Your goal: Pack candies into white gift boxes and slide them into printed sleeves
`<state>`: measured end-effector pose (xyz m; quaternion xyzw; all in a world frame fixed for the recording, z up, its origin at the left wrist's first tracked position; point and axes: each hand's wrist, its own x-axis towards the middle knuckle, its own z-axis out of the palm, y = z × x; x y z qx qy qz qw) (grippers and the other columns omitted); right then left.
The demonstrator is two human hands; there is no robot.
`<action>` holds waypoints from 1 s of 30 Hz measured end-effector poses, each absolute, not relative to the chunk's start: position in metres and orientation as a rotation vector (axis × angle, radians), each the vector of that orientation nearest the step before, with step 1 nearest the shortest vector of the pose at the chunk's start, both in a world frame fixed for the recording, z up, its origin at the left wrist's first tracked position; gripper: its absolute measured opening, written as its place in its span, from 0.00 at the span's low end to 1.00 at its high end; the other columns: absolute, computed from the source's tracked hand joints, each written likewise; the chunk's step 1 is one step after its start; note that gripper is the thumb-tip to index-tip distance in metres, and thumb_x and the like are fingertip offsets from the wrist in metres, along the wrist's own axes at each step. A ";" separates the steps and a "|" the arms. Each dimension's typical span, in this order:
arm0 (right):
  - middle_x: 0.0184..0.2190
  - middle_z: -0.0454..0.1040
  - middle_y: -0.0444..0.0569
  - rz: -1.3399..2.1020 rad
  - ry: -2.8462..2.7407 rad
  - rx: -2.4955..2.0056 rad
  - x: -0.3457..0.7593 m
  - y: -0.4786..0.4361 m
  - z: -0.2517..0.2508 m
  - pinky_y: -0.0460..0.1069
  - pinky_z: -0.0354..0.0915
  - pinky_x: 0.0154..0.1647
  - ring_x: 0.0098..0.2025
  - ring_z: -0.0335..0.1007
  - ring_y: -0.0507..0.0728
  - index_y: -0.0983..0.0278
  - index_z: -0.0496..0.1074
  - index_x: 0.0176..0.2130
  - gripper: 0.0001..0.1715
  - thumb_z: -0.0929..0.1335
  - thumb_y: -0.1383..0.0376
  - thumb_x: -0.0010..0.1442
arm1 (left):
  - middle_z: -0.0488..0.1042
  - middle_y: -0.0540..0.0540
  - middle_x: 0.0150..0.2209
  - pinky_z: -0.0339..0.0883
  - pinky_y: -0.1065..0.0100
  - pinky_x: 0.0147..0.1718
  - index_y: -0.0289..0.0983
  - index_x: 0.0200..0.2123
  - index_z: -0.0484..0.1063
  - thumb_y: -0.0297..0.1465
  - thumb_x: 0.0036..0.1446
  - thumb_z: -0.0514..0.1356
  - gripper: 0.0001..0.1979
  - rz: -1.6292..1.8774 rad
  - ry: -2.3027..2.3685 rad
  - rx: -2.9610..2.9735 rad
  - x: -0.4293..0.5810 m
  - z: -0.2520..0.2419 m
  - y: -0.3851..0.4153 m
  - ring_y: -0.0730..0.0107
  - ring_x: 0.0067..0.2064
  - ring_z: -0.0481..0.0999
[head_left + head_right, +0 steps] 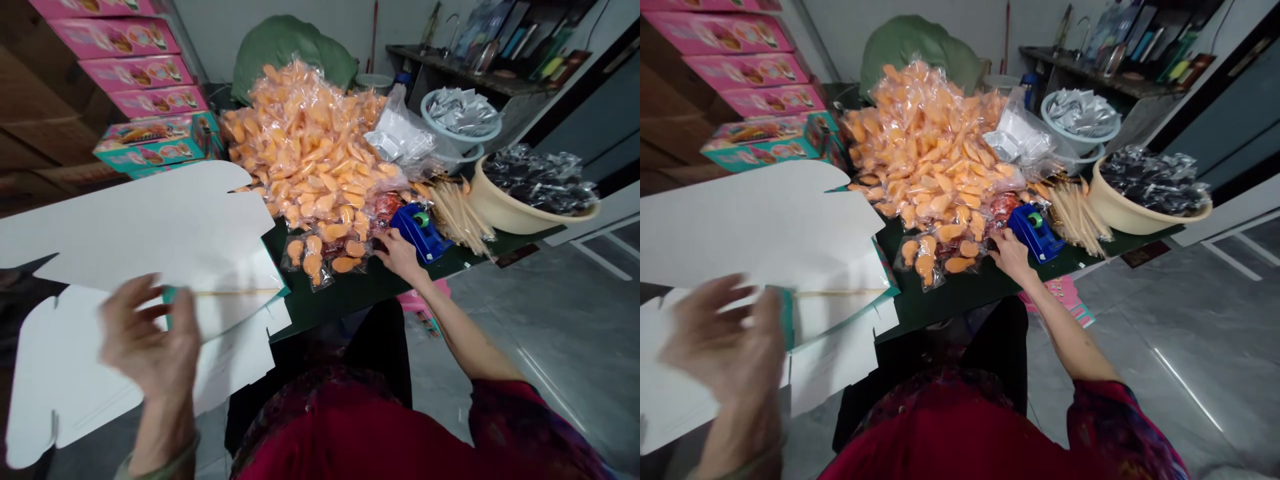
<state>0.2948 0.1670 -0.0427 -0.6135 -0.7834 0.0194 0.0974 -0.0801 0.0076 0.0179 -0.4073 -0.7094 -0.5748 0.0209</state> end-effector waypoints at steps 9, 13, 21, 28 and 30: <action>0.50 0.70 0.59 0.144 -1.930 -1.609 0.292 0.165 -0.070 0.54 0.71 0.43 0.47 0.72 0.62 0.64 0.71 0.49 0.18 0.68 0.62 0.60 | 0.76 0.44 0.28 0.69 0.65 0.35 0.35 0.36 0.75 0.28 0.57 0.60 0.04 -1.439 -2.257 -2.744 0.121 -0.006 0.140 0.65 0.31 0.76; 0.49 0.71 0.59 0.312 -1.802 -1.284 0.297 0.166 -0.076 0.55 0.72 0.43 0.45 0.72 0.60 0.63 0.69 0.47 0.16 0.67 0.61 0.59 | 0.73 0.46 0.25 0.68 0.62 0.36 0.35 0.30 0.74 0.28 0.53 0.63 0.02 -1.474 -2.278 -2.746 0.147 -0.018 0.173 0.62 0.30 0.75; 0.63 0.63 0.63 0.197 -2.068 -1.426 0.317 0.158 -0.063 0.61 0.65 0.61 0.64 0.62 0.68 0.65 0.62 0.66 0.40 0.71 0.58 0.59 | 0.70 0.52 0.23 0.62 0.72 0.25 0.34 0.34 0.74 0.32 0.57 0.62 0.06 -1.851 -2.478 -2.579 0.112 -0.007 0.173 0.76 0.23 0.66; 0.44 0.73 0.65 -0.137 -2.187 -1.877 0.319 0.155 -0.073 0.57 0.66 0.48 0.48 0.69 0.67 0.70 0.75 0.48 0.21 0.59 0.63 0.69 | 0.71 0.52 0.22 0.58 0.71 0.22 0.36 0.39 0.76 0.38 0.47 0.67 0.17 -1.669 -2.540 -2.308 -0.031 0.039 0.112 0.74 0.22 0.66; 0.41 0.74 0.64 -0.152 -2.146 -1.884 0.315 0.160 -0.073 0.55 0.65 0.43 0.45 0.70 0.66 0.70 0.75 0.44 0.21 0.58 0.63 0.69 | 0.73 0.50 0.22 0.59 0.70 0.25 0.37 0.31 0.76 0.37 0.44 0.66 0.12 -1.251 -2.692 -2.169 -0.074 0.033 0.103 0.72 0.23 0.68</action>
